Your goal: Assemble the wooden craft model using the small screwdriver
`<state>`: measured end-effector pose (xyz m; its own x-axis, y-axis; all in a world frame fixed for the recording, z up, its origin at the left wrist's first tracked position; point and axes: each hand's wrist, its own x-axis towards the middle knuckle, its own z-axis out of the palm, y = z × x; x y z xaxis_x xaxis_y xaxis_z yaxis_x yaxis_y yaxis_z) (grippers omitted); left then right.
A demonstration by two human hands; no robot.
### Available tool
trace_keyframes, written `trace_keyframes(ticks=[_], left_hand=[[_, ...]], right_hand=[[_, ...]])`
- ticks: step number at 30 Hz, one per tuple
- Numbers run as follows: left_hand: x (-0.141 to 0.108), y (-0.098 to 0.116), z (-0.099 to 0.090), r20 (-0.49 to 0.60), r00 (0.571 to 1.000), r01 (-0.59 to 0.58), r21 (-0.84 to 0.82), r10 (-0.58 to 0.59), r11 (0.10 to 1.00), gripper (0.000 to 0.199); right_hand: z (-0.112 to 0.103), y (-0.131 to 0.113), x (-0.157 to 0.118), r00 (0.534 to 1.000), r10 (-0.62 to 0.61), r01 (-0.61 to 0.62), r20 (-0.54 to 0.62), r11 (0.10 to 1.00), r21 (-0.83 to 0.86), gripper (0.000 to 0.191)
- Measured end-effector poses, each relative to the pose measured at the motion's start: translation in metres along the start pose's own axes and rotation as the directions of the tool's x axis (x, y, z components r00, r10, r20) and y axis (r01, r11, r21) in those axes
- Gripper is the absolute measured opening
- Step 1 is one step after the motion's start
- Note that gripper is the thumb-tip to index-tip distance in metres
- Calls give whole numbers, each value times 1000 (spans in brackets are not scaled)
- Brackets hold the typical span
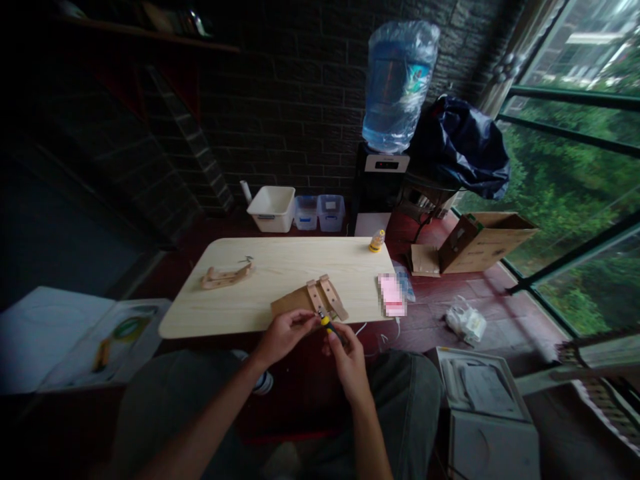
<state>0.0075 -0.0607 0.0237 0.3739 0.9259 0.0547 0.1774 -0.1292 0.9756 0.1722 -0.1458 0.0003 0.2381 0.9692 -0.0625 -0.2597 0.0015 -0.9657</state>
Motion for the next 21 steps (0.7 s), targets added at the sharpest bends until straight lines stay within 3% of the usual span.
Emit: trace_keyframes(ticks=[4,13,21], left_hand=[[-10,12,2,57,998,-18,19,17,1000,26],[-17,25,-1,-4,995,-101,50,101,994,25],[-24,41,-6,85,976,-212,206,199,955,21]], right_hand=[[-8,-9,-12,1000,12,-14,-28,997,-71,36],[-15,-20,-27,999,24,-27,-21,992,-123,38],[-25,-21,-33,999,-8,1,-33,978,-211,43]])
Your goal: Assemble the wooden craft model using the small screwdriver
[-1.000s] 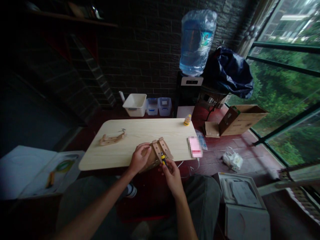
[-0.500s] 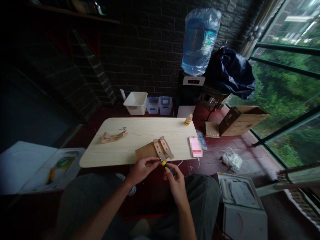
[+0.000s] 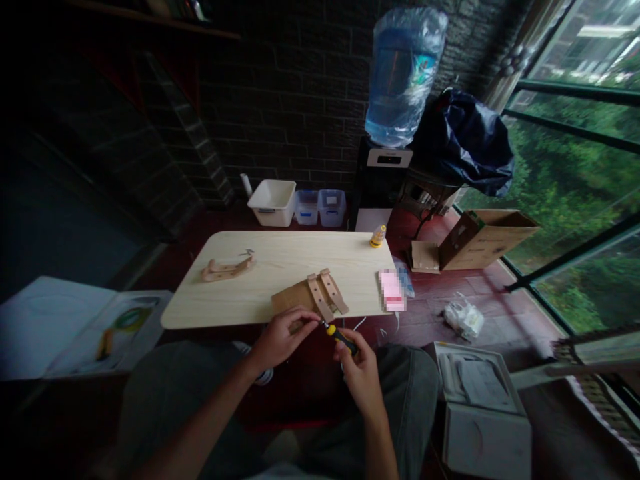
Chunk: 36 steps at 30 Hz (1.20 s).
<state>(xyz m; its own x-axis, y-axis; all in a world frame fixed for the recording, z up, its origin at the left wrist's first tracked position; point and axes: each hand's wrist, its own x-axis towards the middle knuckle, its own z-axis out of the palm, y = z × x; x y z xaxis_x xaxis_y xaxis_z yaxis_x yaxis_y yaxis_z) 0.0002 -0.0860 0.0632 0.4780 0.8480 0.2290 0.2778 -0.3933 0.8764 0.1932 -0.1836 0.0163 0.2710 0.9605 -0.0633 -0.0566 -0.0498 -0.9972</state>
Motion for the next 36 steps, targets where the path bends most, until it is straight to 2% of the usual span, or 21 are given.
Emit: trace_keyframes(ticks=[6,11,14,18,22,27,32,36], left_hand=[[-1,7,-9,110,992,-69,100,58,993,17],[1,15,-14,180,982,-84,118,62,989,16],[0,19,-13,163,986,-51,77,38,996,20],[-2,19,-8,131,990,61,-45,-54,997,30],[-1,14,-1,77,985,165,-169,-154,972,28],[4,9,5,79,973,229,-274,-215,934,29],[10,12,5,86,966,257,-364,-243,895,29],[16,15,0,40,966,250,-377,-254,892,29]], right_hand=[[-11,-13,-6,999,-3,8,47,993,-116,43],[-13,-15,-8,997,6,2,71,993,-122,41],[-14,-13,-9,998,27,-21,56,995,-100,44],[-15,-12,-8,999,28,-25,35,997,-68,47],[-15,-12,-6,999,23,-22,22,999,-44,46],[-13,-16,-3,999,2,0,38,999,-52,45],[-9,-21,2,993,-26,43,116,989,-144,44],[-1,-26,8,979,-22,53,204,988,-147,45]])
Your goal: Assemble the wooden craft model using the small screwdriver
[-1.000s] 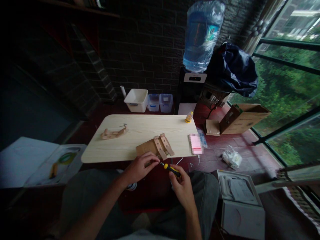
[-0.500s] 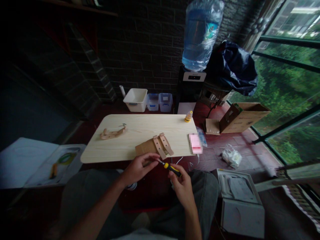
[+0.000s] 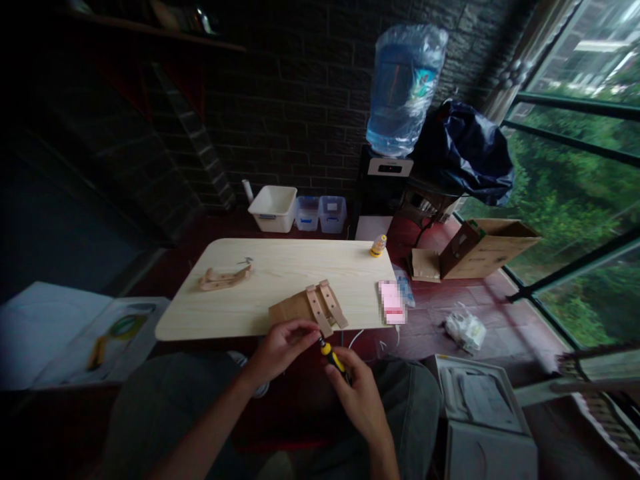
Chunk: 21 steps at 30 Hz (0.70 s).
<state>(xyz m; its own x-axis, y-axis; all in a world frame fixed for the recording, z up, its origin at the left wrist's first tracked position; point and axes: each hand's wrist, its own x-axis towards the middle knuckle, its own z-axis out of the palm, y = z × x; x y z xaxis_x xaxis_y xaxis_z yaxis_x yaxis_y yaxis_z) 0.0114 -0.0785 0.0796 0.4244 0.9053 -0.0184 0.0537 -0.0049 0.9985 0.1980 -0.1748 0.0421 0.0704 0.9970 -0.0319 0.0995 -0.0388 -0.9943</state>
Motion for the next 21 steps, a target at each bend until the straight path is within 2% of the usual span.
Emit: trace_keyframes(ticks=[8,12,16,19,21], left_hand=[[3,4,-15,-57,998,-30,-31,28,999,37],[4,-8,-26,-141,987,-66,60,74,996,44],[8,-34,-43,-201,974,-59,217,104,974,45],[11,-57,-55,-297,936,-75,360,191,930,38],[13,-68,-61,-250,934,-95,515,255,852,46]], right_hand=[[16,-14,14,999,-13,9,32,994,108,46],[2,-12,20,1000,-27,29,-14,987,159,43],[-30,15,37,980,-47,73,-194,989,131,47],[-53,45,56,940,-43,50,-338,999,11,56],[-63,64,69,936,-23,-5,-351,997,-80,64]])
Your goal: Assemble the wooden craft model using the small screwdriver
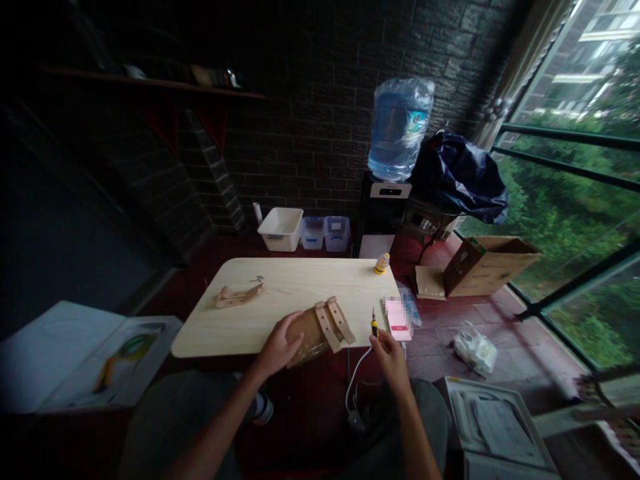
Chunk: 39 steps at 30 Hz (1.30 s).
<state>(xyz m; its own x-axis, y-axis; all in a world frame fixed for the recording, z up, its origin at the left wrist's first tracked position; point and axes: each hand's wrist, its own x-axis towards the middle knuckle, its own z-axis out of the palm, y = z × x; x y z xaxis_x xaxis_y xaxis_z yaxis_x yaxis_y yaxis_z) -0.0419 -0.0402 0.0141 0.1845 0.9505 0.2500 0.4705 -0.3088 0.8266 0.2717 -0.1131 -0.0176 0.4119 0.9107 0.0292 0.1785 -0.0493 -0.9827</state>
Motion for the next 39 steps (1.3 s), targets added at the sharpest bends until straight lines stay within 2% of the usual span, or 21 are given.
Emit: trace_keyframes(ticks=[2,4,7,10,14,17,20,23,25,29,31,34,39], left_hand=[[2,-9,0,73,994,-94,129,85,987,49],[6,-14,0,129,985,-138,222,111,965,55],[14,-22,-1,169,980,-157,310,109,938,66],[16,-31,-1,201,977,-136,357,66,924,72],[5,-33,7,107,994,-35,419,-11,907,69],[-2,-25,24,-37,996,93,469,-86,878,69],[1,-15,43,-178,964,262,518,-197,814,77],[10,-12,56,-236,937,347,517,-259,783,82],[13,-16,60,-233,942,328,492,-241,806,77],[13,-34,63,-188,976,171,379,-105,910,71],[11,-43,65,-160,983,133,315,-86,940,72],[13,-47,71,-149,981,157,254,-121,954,76],[20,-40,85,-196,964,223,230,-179,947,77]], right_hand=[[1,15,12,1000,3,0,22,994,-107,68],[6,26,23,999,-12,20,37,974,-226,64],[17,37,39,997,8,23,80,926,-376,57],[29,43,55,994,51,0,101,892,-452,51],[44,47,76,995,85,-46,44,823,-567,42],[52,48,89,996,86,-60,12,780,-623,38],[57,49,97,997,83,-66,-3,761,-646,39],[59,51,101,996,85,-84,-31,747,-660,38],[59,52,102,995,89,-96,-45,747,-658,38],[57,54,100,997,67,-81,-46,782,-618,44],[55,56,98,998,52,-65,-40,812,-580,48],[54,59,93,999,35,-49,-37,853,-520,52],[52,63,79,999,0,-18,-45,910,-414,56]])
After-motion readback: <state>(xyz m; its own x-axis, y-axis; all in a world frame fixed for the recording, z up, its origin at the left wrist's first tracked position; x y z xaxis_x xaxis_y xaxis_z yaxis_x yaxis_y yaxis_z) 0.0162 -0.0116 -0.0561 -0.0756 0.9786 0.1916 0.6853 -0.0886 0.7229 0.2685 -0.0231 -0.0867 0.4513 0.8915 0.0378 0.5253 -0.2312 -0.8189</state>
